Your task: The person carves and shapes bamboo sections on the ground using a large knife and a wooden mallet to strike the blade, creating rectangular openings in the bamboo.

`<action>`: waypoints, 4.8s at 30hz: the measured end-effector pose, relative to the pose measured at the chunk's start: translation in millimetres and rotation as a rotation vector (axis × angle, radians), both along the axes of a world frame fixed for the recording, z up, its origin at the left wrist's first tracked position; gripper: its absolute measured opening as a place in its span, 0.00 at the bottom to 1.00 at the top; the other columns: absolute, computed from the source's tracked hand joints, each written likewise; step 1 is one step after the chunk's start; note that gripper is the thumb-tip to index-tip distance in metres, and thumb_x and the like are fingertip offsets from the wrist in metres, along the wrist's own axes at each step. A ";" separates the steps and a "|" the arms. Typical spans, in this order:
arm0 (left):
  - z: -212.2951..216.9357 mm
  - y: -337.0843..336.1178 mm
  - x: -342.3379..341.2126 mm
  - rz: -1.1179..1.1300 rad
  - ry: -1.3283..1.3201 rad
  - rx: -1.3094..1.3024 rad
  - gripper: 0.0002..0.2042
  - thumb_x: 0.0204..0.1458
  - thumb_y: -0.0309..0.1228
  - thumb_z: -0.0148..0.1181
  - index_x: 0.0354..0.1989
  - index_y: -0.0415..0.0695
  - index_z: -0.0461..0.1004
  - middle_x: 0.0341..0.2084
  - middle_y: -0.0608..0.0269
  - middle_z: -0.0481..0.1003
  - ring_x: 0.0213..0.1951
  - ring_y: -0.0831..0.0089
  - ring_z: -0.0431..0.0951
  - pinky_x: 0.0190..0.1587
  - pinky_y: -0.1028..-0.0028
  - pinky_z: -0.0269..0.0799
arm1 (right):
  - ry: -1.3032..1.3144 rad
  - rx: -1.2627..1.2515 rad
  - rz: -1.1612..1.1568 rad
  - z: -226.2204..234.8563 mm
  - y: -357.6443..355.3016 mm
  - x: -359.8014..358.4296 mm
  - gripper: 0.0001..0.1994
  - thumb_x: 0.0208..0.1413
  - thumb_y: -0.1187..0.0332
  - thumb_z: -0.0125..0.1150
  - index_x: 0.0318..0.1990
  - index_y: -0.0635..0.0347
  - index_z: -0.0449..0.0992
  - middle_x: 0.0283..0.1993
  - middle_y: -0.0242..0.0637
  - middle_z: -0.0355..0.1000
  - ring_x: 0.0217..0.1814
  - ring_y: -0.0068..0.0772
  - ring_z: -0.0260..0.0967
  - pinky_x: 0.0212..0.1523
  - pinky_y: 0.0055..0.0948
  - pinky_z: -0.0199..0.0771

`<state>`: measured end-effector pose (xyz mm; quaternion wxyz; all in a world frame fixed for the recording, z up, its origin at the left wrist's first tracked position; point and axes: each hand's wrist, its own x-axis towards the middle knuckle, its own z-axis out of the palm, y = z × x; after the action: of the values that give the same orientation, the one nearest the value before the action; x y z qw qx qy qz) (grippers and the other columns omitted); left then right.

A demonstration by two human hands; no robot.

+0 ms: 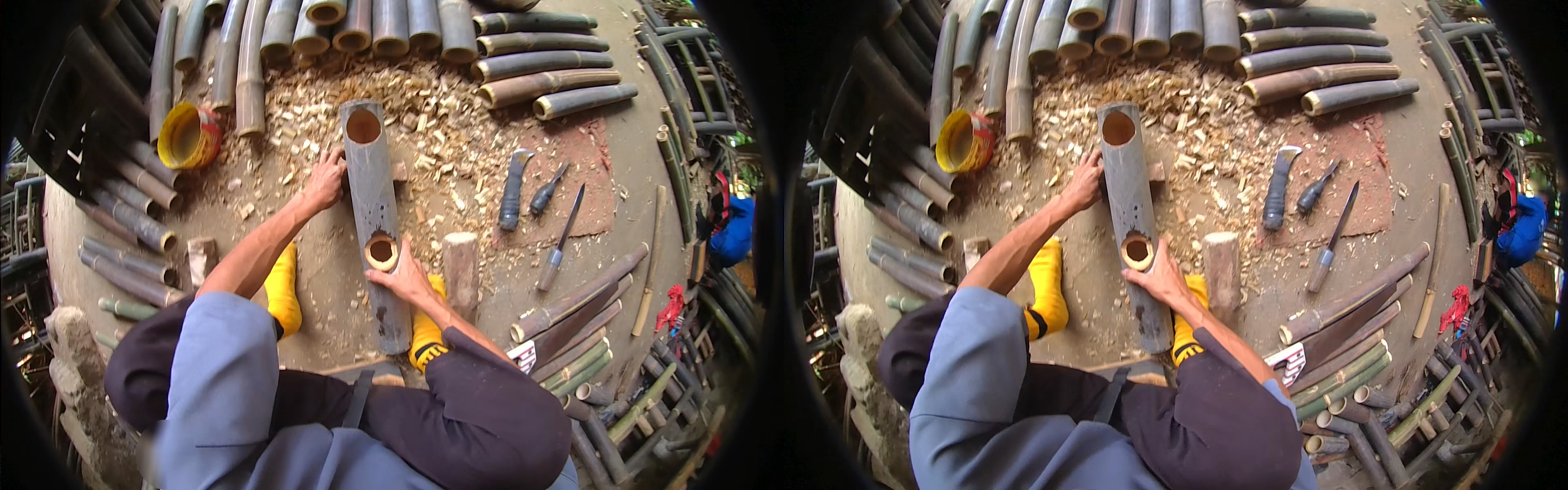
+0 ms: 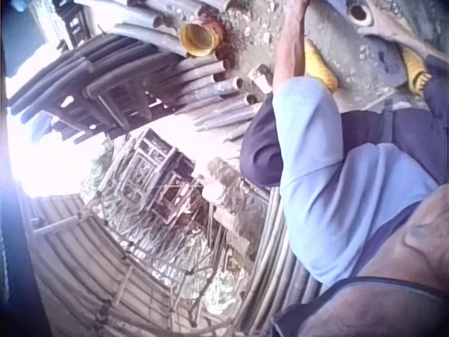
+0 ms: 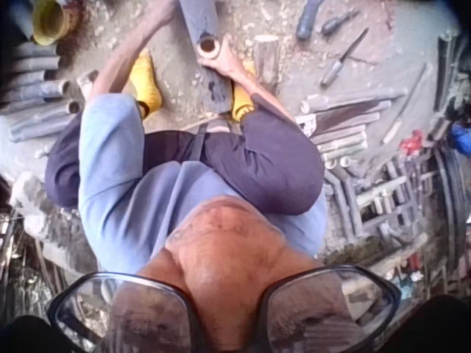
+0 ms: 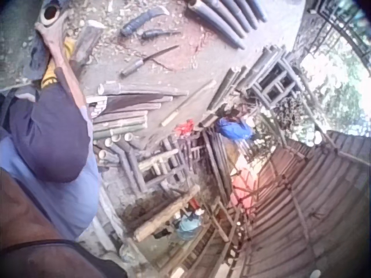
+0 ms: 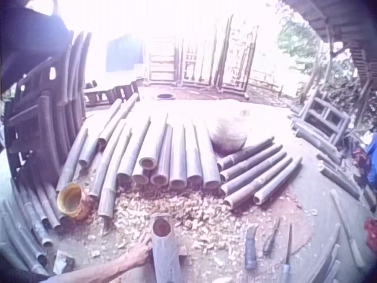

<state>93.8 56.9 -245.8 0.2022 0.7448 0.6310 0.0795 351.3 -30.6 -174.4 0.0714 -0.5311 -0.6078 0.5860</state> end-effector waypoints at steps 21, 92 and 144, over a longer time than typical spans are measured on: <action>71.8 -139.4 140.6 0.867 -0.901 -0.465 0.31 0.27 0.41 0.75 0.41 0.37 0.74 0.35 0.54 0.78 0.39 0.67 0.77 0.45 0.69 0.70 | -0.689 0.500 -0.629 51.9 -108.3 174.2 0.23 0.45 0.66 0.66 0.49 0.66 0.67 0.32 0.53 0.73 0.36 0.46 0.73 0.37 0.39 0.71; 59.7 -164.2 101.0 0.829 -0.825 -0.346 0.27 0.45 0.39 0.64 0.51 0.35 0.68 0.44 0.55 0.73 0.45 0.68 0.73 0.48 0.69 0.68 | -0.602 0.570 -0.462 -40.5 148.1 142.9 0.40 0.41 0.69 0.66 0.64 0.53 0.51 0.45 0.58 0.67 0.48 0.58 0.64 0.48 0.48 0.63; 43.4 -190.7 40.8 1.392 -1.358 -0.156 0.13 0.50 0.27 0.57 0.44 0.41 0.70 0.32 0.64 0.74 0.30 0.75 0.76 0.30 0.77 0.72 | 0.520 0.078 0.230 143.9 96.1 -136.4 0.38 0.34 0.63 0.62 0.57 0.65 0.57 0.35 0.40 0.69 0.34 0.29 0.70 0.37 0.29 0.71</action>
<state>134.5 -133.8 -202.4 0.4795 -0.0143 0.6826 0.5513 214.9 65.5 -30.5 0.1782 -0.2875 -0.6474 0.6830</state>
